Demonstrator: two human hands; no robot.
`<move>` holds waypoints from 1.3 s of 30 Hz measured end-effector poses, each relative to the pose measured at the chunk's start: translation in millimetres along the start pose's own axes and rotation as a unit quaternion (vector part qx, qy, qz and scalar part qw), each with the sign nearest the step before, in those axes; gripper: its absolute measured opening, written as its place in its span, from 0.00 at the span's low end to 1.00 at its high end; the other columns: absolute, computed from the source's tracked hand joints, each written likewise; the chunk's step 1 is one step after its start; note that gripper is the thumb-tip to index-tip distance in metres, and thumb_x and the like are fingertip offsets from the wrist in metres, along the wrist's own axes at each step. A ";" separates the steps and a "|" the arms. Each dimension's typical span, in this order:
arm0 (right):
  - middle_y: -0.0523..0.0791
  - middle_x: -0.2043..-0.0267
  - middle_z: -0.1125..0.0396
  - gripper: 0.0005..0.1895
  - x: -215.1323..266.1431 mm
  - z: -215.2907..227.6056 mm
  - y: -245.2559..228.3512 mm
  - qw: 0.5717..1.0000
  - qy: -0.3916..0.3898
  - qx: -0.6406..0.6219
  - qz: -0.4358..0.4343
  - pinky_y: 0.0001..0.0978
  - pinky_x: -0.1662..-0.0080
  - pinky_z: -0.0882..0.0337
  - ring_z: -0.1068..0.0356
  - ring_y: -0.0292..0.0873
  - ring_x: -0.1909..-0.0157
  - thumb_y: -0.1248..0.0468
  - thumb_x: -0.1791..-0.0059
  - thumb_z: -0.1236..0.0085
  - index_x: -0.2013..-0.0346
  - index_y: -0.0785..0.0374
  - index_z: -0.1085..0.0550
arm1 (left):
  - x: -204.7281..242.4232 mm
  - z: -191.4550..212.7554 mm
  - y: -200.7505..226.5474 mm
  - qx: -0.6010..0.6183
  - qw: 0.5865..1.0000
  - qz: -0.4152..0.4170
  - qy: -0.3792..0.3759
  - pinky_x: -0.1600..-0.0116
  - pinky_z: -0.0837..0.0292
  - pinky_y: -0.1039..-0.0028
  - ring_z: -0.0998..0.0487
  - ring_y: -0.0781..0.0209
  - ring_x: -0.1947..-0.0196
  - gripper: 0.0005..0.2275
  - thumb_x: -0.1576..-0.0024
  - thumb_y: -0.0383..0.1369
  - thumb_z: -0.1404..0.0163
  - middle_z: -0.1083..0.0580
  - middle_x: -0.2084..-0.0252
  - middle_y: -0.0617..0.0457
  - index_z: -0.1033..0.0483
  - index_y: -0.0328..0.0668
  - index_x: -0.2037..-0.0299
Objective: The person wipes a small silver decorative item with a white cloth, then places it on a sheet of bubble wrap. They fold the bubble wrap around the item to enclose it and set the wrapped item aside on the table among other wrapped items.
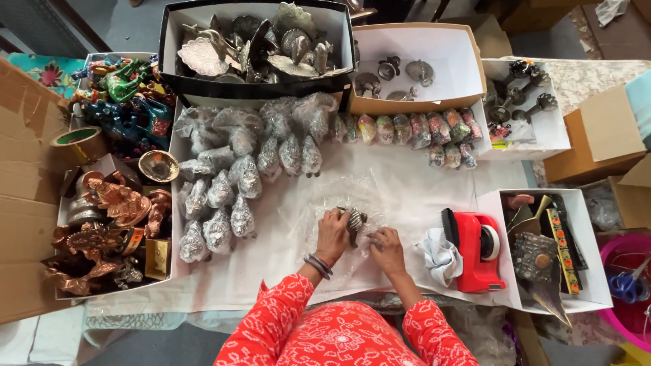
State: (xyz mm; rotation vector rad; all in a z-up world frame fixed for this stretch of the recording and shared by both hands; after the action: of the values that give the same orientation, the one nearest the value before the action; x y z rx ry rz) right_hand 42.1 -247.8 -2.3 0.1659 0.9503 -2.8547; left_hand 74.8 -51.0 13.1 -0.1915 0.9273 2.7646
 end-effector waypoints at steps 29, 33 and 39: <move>0.50 0.58 0.27 0.14 -57.6 51.2 113.2 0.993 0.075 -0.075 -0.059 0.36 0.59 0.25 0.25 0.46 0.57 0.66 0.54 0.37 0.55 0.64 0.23 | -8.9 -38.6 69.8 -0.031 0.992 0.029 0.120 0.41 0.33 0.58 0.29 0.46 0.42 0.16 0.47 0.25 0.47 0.28 0.44 0.46 0.23 0.40 0.48; 0.50 0.49 0.30 0.24 -39.6 81.7 49.3 0.998 0.007 -0.051 0.029 0.42 0.53 0.29 0.31 0.49 0.46 0.57 0.56 0.34 0.48 0.63 0.26 | 41.8 -39.4 94.2 0.037 0.995 0.013 0.089 0.43 0.34 0.56 0.32 0.42 0.41 0.18 0.47 0.33 0.43 0.33 0.38 0.40 0.25 0.37 0.47; 0.48 0.41 0.36 0.39 -33.8 87.1 29.4 0.955 -0.217 0.128 0.157 0.50 0.44 0.40 0.43 0.50 0.36 0.47 0.63 0.28 0.41 0.58 0.29 | 62.5 -46.7 91.3 0.064 0.997 0.039 -0.021 0.45 0.28 0.56 0.27 0.42 0.44 0.20 0.49 0.36 0.40 0.36 0.31 0.41 0.25 0.40 0.47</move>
State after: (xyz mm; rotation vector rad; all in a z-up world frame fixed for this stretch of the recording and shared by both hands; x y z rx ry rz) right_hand 74.5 -320.6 54.6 -0.2556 0.4226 -2.5458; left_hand -5.7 -140.0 17.0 -0.0761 1.1183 2.7549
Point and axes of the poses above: each hand's wrist, its own x-axis away from the middle knuckle, its own z-axis out of the back of the hand, y = z × x, the point moved 1 cm from there along -x, towards the middle knuckle
